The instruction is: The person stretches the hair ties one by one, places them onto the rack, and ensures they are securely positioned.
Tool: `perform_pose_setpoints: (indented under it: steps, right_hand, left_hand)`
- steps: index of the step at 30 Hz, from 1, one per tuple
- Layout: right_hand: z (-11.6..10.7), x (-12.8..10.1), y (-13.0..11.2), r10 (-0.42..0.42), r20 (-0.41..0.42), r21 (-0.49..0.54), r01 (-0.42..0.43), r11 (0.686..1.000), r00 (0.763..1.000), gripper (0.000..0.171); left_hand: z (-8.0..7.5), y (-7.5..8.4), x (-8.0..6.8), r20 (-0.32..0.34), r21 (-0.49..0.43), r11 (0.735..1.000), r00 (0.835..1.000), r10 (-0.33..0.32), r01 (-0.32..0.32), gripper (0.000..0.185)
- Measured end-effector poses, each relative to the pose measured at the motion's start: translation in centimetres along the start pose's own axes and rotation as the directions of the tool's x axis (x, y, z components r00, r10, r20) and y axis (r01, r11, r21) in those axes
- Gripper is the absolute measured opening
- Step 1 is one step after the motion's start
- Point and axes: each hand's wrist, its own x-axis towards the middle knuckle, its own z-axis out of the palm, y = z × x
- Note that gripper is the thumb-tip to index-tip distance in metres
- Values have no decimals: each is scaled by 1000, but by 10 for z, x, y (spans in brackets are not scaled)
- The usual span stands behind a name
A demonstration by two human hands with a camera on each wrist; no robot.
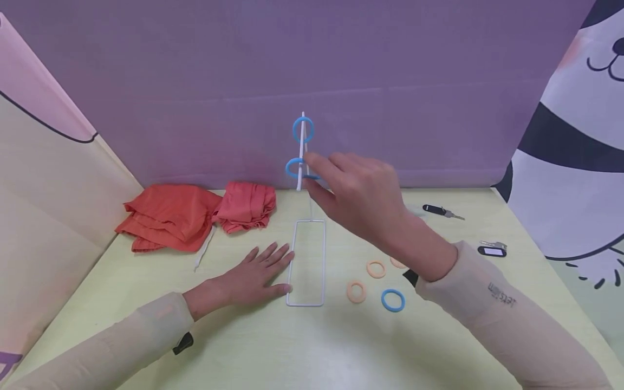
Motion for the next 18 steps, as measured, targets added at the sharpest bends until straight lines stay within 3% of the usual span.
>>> perform_pose_setpoints:
  steps: [18]
  right_hand:
    - [32,12,29,54,73,-120,-45,992,996,20]
  left_hand:
    - [1,-1,0,9,-3,1000,1000,-11,11,82]
